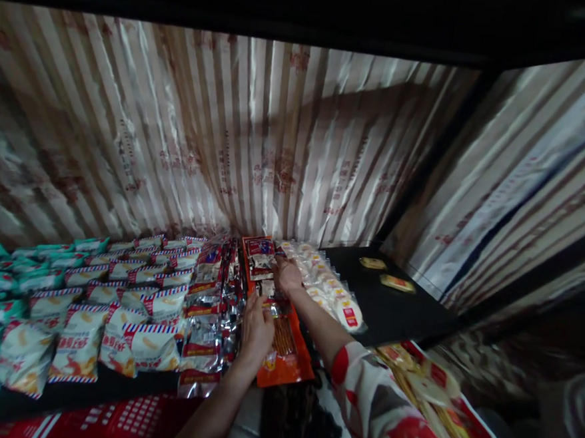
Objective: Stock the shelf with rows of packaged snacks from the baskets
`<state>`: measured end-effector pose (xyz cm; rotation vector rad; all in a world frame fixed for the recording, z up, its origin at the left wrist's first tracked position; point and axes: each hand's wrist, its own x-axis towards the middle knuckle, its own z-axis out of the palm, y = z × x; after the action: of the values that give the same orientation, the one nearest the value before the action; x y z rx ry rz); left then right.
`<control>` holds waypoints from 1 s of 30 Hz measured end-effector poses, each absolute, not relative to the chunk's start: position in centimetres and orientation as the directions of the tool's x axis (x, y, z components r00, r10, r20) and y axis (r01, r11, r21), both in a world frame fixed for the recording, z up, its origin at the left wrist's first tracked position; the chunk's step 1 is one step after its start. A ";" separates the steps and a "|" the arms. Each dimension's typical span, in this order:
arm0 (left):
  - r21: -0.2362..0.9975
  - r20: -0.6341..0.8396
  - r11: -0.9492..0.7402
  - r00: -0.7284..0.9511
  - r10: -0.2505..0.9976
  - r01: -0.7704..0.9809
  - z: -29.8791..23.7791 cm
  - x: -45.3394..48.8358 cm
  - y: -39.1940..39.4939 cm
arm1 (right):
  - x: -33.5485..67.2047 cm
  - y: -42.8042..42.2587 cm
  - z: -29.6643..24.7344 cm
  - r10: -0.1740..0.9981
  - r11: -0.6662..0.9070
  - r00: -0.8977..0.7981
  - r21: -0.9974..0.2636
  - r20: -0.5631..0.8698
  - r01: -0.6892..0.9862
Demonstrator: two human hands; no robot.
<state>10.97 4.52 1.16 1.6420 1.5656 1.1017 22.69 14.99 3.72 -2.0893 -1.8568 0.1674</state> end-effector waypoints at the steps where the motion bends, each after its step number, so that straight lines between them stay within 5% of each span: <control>1: 0.874 0.119 -0.078 -0.055 0.991 0.479 0.9 11.3 5.1 | 22.7 15.4 3.6 0.979 -0.099 0.148 -0.314 0.138 0.944; 16: 0.866 0.036 0.014 -0.091 0.995 0.501 -1.5 13.5 10.3 | 22.8 20.2 2.0 0.975 -0.218 0.222 -0.275 -0.019 0.936; 25: 0.873 0.071 -0.020 -0.086 0.994 0.488 -1.2 13.2 9.7 | 23.3 20.0 2.6 0.970 -0.185 0.239 -0.483 0.052 0.856; 30: 0.893 0.119 -0.061 -0.102 0.988 0.446 0.0 13.3 8.5 | 23.8 18.9 3.5 0.974 -0.126 0.226 -0.757 0.029 0.642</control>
<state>13.32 8.54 0.02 1.5536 1.5990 1.1236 23.77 18.86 3.45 -1.8482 -1.4889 0.6486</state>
